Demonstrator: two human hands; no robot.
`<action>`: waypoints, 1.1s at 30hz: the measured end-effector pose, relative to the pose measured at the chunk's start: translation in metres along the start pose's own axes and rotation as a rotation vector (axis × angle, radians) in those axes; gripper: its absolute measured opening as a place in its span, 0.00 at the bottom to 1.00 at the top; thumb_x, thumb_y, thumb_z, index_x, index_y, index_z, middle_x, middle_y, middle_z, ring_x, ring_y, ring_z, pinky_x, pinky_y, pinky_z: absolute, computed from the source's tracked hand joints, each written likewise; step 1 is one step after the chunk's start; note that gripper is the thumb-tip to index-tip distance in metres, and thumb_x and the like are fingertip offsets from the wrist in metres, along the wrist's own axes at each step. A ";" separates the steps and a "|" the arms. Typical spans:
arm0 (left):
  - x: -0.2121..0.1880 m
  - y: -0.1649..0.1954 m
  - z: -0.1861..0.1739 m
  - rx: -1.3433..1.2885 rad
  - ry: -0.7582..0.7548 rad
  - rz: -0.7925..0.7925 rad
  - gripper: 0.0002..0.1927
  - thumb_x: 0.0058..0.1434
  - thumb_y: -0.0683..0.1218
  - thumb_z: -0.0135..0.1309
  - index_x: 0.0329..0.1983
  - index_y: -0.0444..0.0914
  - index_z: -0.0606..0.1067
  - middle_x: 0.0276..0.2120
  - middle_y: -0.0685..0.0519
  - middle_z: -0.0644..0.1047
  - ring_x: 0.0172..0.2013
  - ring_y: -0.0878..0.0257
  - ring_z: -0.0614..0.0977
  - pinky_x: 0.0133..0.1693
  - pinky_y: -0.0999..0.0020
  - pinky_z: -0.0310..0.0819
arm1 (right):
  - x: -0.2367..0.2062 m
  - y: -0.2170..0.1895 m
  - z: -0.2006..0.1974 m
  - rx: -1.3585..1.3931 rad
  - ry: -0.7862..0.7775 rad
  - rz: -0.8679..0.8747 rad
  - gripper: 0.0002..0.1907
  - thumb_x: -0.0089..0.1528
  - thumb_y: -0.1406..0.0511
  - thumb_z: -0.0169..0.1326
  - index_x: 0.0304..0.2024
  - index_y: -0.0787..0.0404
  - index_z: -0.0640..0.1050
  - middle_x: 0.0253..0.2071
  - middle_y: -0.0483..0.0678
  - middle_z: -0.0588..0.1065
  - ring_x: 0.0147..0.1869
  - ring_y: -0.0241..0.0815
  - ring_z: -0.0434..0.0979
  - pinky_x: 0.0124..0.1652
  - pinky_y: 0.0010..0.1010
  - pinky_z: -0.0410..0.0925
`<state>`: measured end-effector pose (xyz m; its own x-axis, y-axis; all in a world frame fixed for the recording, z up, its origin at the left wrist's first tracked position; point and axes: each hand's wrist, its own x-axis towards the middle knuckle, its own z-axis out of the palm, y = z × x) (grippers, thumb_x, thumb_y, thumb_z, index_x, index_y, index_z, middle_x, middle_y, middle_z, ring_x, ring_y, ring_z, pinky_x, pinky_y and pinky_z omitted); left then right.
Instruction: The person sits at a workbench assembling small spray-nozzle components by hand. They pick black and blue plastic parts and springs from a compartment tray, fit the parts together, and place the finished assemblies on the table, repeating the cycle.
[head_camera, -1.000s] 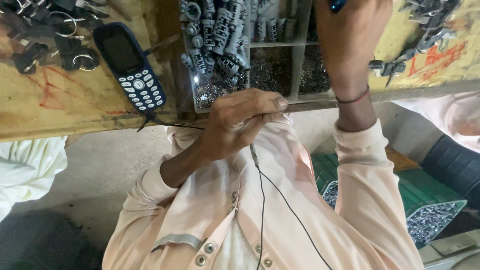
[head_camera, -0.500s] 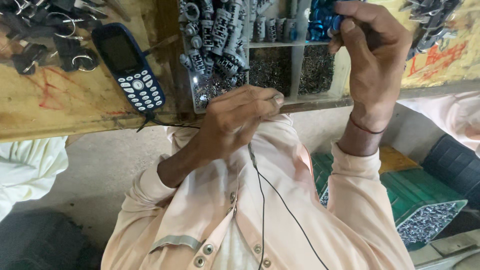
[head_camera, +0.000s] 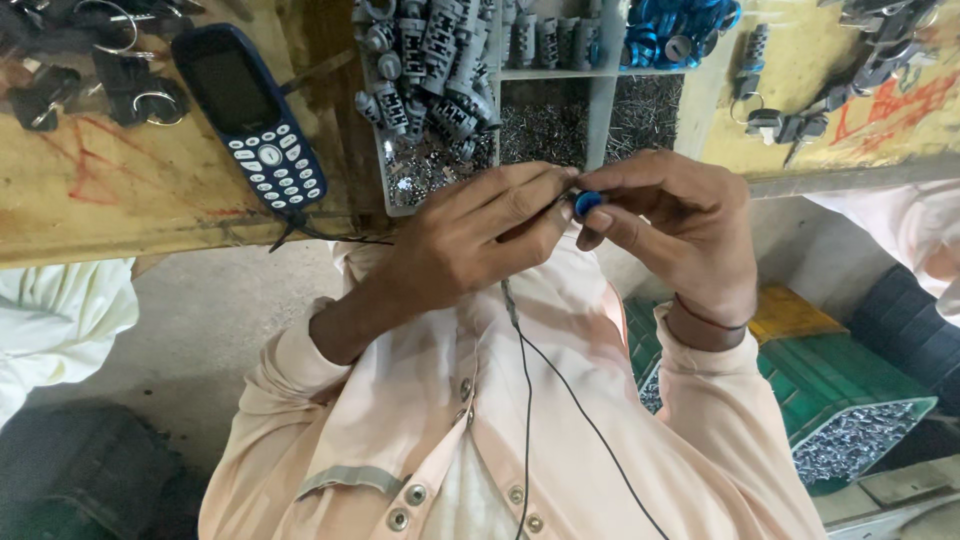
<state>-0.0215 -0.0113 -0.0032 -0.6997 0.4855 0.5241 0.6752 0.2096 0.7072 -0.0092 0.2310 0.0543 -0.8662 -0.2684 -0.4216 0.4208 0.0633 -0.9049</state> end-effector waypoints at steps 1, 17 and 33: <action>0.000 0.000 -0.001 0.006 -0.004 0.014 0.10 0.68 0.37 0.63 0.47 0.32 0.74 0.55 0.43 0.76 0.57 0.50 0.81 0.56 0.60 0.83 | 0.000 0.000 0.001 0.003 -0.002 -0.008 0.10 0.68 0.79 0.56 0.53 0.75 0.77 0.46 0.55 0.78 0.45 0.41 0.82 0.46 0.28 0.77; -0.005 0.030 0.009 -0.261 0.201 -0.362 0.24 0.61 0.32 0.66 0.59 0.34 0.75 0.50 0.49 0.81 0.48 0.57 0.81 0.48 0.66 0.80 | 0.024 -0.018 0.032 0.313 -0.211 0.140 0.17 0.69 0.74 0.54 0.54 0.60 0.61 0.43 0.47 0.74 0.44 0.35 0.78 0.42 0.29 0.74; -0.016 -0.006 0.008 -0.210 0.192 -0.173 0.24 0.59 0.30 0.64 0.58 0.33 0.73 0.49 0.48 0.78 0.52 0.50 0.79 0.54 0.56 0.77 | 0.097 -0.052 -0.011 -1.581 -0.061 -0.505 0.08 0.64 0.62 0.66 0.39 0.58 0.83 0.31 0.50 0.76 0.38 0.52 0.77 0.35 0.41 0.67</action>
<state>-0.0124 -0.0132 -0.0198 -0.8446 0.2850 0.4532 0.4935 0.0860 0.8655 -0.1174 0.2121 0.0597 -0.7940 -0.5963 -0.1185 -0.5850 0.8024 -0.1177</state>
